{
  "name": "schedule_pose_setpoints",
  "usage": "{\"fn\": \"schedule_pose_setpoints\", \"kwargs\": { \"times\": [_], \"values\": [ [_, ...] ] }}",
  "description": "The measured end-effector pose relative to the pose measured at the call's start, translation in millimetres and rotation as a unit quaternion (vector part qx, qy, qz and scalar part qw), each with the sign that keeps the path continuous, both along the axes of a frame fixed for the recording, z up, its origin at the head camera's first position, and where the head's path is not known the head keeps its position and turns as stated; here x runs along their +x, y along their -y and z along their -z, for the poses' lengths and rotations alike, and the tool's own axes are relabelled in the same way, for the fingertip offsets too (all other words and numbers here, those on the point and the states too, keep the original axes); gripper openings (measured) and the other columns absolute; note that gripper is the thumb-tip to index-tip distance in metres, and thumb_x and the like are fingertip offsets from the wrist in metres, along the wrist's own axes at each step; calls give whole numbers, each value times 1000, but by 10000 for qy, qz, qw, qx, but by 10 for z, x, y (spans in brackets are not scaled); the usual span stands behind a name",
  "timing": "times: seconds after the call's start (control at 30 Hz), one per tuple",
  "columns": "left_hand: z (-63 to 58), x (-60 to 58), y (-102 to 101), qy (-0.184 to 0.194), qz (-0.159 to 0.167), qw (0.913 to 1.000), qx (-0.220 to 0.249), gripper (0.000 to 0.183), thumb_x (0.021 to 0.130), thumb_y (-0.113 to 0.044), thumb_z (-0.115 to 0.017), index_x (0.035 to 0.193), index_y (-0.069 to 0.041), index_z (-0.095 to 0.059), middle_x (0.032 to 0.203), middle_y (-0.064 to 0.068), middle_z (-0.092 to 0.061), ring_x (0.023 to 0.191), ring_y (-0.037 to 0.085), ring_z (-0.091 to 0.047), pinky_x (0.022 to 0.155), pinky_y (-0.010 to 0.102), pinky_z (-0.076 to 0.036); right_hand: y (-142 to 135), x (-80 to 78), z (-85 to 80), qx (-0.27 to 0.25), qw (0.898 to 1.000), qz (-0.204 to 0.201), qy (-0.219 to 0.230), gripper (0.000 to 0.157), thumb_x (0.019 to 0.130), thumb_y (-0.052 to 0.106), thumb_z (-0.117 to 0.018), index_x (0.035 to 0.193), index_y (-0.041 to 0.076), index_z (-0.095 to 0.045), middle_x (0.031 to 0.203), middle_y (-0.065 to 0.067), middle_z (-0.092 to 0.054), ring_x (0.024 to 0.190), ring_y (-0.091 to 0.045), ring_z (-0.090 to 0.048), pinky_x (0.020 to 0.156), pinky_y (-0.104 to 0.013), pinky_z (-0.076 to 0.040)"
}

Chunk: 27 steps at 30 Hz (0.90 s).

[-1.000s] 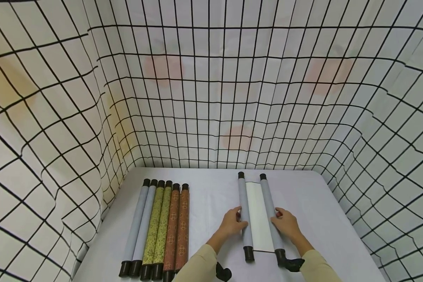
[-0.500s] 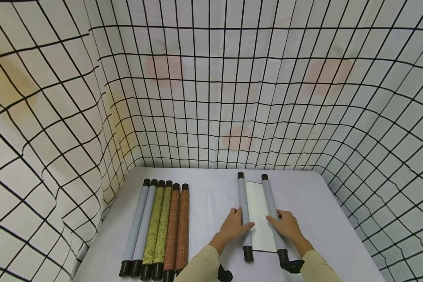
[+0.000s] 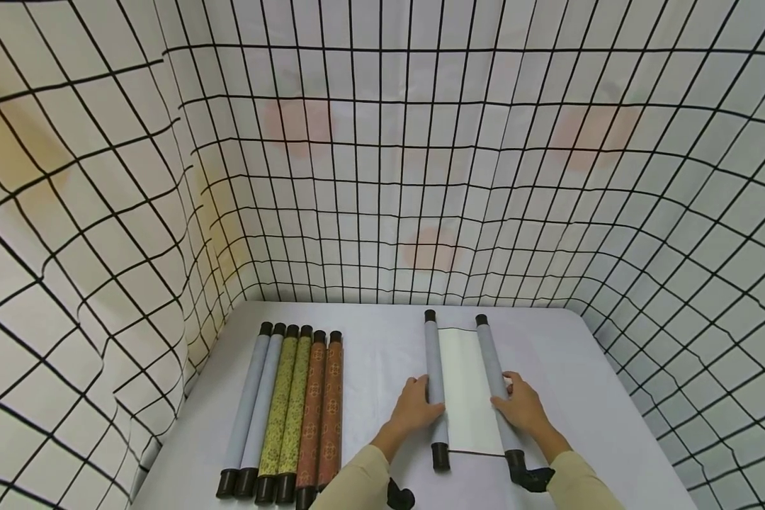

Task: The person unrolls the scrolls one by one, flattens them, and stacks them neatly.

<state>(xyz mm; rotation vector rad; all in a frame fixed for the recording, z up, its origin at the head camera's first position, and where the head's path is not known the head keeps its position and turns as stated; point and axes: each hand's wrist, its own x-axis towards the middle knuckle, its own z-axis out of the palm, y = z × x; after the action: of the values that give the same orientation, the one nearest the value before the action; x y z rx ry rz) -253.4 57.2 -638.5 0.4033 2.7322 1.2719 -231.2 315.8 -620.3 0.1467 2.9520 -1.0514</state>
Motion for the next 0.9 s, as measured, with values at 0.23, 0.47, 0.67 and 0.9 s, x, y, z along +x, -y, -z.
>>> {"fn": "schedule_pose_setpoints", "kwargs": {
  "times": [0.23,0.47,0.67,0.9],
  "values": [
    [-25,39,62,33,35,9996,281,72,88,-22,-69,149,9,-45,119,20,-59,101,27,-57,91,46,-50,-22,14,-13,80,9999,129,-41,59,96,12,-61,141,-20,-40,119,-35,-57,106,-47,-60,81,-60,-53],
    [-42,56,94,90,-76,9996,273,70,91,-23,-66,149,11,-45,117,20,-57,98,25,-56,90,45,-50,-18,-7,40,398,9989,195,174,59,102,21,-50,143,-20,-40,130,-40,-48,113,-53,-55,86,-64,-50],
    [-104,80,120,202,46,9996,183,70,93,-21,-63,153,7,-41,121,22,-55,98,27,-56,90,47,-50,-47,26,115,730,9969,88,275,75,100,35,-64,147,-17,-36,127,-38,-43,105,-49,-56,79,-61,-52],
    [-158,93,135,346,185,9991,179,64,95,-16,-59,156,-6,-45,121,19,-53,95,25,-55,86,48,-51,-104,29,87,720,9970,155,240,74,94,26,-70,143,-21,-39,122,-39,-45,106,-51,-56,81,-64,-51]
  ]
}}
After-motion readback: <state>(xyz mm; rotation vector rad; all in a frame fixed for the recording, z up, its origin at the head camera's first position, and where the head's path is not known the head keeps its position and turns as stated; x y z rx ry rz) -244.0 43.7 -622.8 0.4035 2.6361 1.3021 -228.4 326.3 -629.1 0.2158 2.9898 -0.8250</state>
